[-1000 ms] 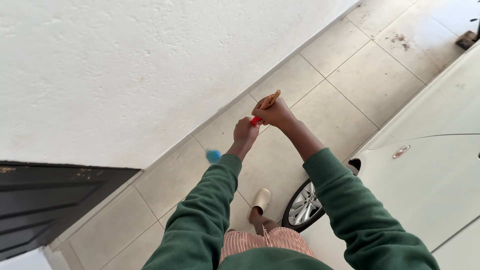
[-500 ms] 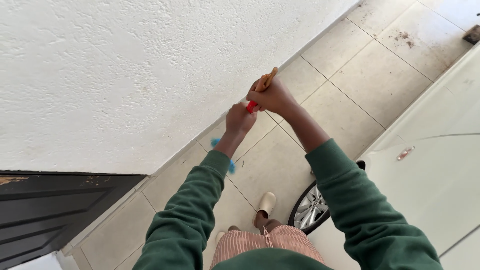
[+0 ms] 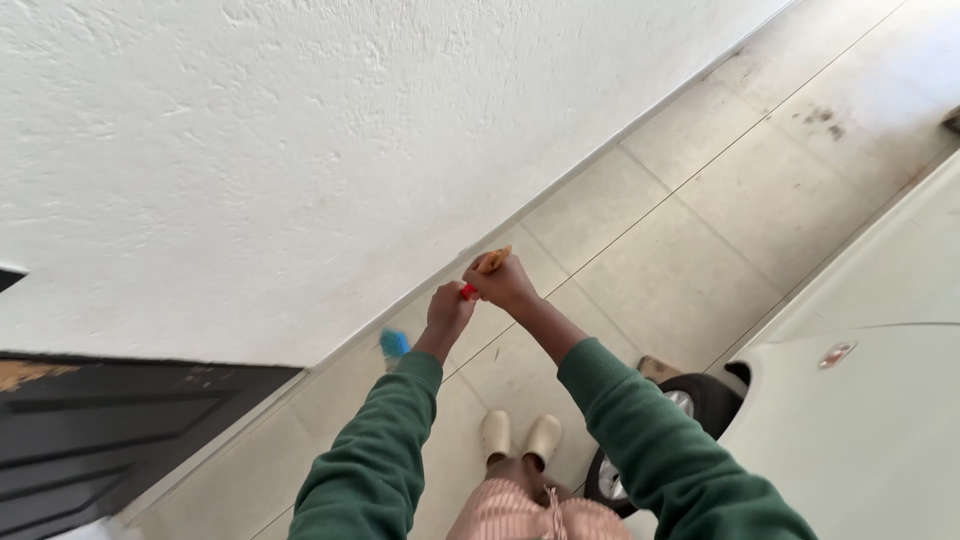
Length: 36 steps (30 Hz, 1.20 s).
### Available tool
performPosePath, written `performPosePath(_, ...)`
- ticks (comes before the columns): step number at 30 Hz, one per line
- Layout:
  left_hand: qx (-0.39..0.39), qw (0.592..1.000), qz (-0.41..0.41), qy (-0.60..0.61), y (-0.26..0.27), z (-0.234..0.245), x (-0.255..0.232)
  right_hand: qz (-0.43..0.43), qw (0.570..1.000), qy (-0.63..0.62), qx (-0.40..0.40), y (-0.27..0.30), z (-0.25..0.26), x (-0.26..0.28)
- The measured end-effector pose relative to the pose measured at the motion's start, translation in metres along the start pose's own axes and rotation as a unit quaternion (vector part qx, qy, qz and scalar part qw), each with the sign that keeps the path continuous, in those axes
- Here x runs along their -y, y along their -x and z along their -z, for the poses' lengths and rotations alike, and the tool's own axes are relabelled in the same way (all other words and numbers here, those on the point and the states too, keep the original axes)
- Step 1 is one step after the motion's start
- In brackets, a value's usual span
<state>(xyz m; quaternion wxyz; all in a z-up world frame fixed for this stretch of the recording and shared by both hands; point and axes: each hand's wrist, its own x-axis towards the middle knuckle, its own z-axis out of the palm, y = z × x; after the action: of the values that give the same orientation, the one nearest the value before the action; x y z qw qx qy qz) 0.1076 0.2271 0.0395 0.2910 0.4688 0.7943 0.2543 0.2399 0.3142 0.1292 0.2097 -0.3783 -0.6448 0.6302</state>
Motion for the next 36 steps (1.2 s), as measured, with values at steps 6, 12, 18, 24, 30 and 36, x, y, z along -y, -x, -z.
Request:
performPosePath(6,-0.045,0.983,-0.169,0.05,-0.047,-0.031,-0.043,-0.005,0.999,0.005,-0.041,-0.024,0.061,-0.007)
performPosePath(12,0.003,0.989,-0.123,0.084,-0.072,-0.054,-0.108,-0.032,0.988,0.07,-0.131,0.008,0.103,0.061)
performPosePath(18,0.054,0.978,-0.169,0.11,-0.093,-0.076,-0.147,-0.028,0.962,0.177,-0.207,0.02,0.134,0.071)
performPosePath(24,0.057,0.986,-0.143,-0.071,-0.102,-0.047,-0.195,-0.046,0.973,0.112,-0.194,0.015,0.159,0.117)
performPosePath(30,0.081,0.983,-0.122,-0.113,-0.073,0.01,-0.188,-0.076,0.98,0.144,-0.111,0.012,0.142,0.139)
performPosePath(36,0.01,0.987,-0.121,-0.102,-0.066,-0.007,-0.113,-0.1,0.987,0.125,-0.03,-0.016,0.11,0.096)
